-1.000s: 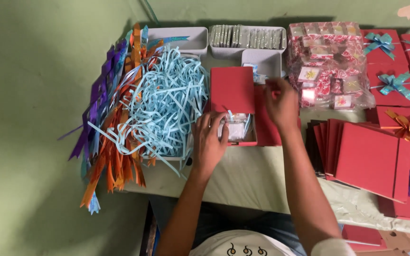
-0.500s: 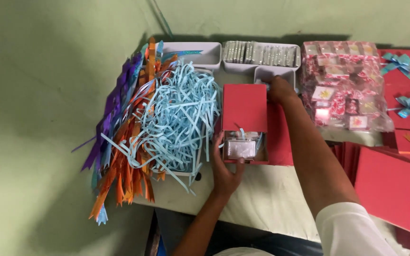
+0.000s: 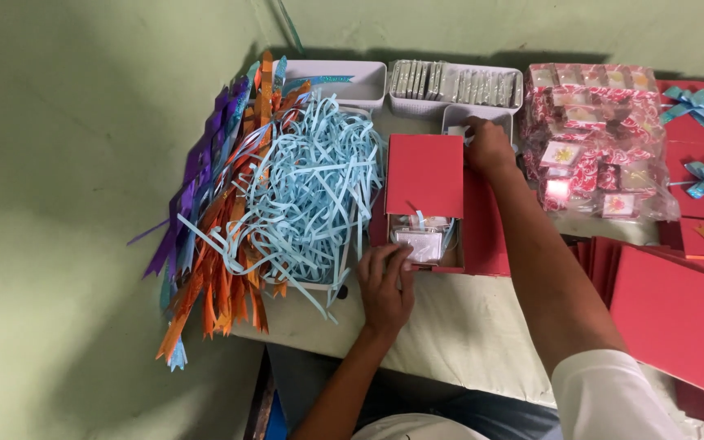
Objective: Assembling a red cardboard gift box, filling it with shredded paper and a small item, and tying a decorative ribbon.
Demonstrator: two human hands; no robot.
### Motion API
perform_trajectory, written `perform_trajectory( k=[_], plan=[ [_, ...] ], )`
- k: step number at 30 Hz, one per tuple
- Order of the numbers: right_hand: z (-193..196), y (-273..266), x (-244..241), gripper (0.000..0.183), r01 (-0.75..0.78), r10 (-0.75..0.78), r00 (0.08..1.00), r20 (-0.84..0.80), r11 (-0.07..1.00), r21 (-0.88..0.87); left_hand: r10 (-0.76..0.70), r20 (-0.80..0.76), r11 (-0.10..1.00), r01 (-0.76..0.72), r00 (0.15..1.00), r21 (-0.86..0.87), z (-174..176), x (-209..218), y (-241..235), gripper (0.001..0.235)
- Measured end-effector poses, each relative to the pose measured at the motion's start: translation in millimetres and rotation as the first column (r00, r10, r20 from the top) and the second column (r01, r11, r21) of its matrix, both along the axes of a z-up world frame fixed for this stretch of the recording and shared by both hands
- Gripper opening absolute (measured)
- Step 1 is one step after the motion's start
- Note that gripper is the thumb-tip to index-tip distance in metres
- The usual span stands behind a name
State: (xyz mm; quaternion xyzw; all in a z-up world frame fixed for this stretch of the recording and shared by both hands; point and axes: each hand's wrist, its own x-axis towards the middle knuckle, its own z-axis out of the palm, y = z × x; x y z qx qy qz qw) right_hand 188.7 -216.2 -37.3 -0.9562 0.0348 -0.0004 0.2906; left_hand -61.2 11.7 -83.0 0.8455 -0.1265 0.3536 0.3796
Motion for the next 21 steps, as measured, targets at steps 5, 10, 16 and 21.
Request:
perform_trajectory(
  k=[5, 10, 16, 21],
  plan=[
    [-8.2, -16.0, 2.8, 0.048, -0.021, -0.010, 0.978, 0.210, 0.989, 0.148, 0.014, -0.037, 0.999, -0.012, 0.999, 0.048, 7.3, -1.7, 4.6, 0.027],
    [3.4, -18.1, -22.0, 0.073, -0.035, -0.086, 0.937, 0.340, 0.942, 0.333, 0.014, -0.070, 0.998, -0.010, 0.997, 0.062, 15.5, -2.0, 4.9, 0.026],
    [61.4, 19.8, -114.7, 0.055, -0.231, -0.079, 0.864, 0.497, 0.814, 0.533, 0.040, -0.015, 0.998, -0.039, 0.999, 0.058, 21.2, 1.6, 2.1, 0.024],
    [51.1, 36.3, -178.4, 0.015, -0.206, -0.034, 0.926, 0.377, 0.791, 0.576, 0.065, -0.020, 0.993, -0.063, 0.998, 0.104, 30.0, -0.3, 3.0, 0.021]
  ],
)
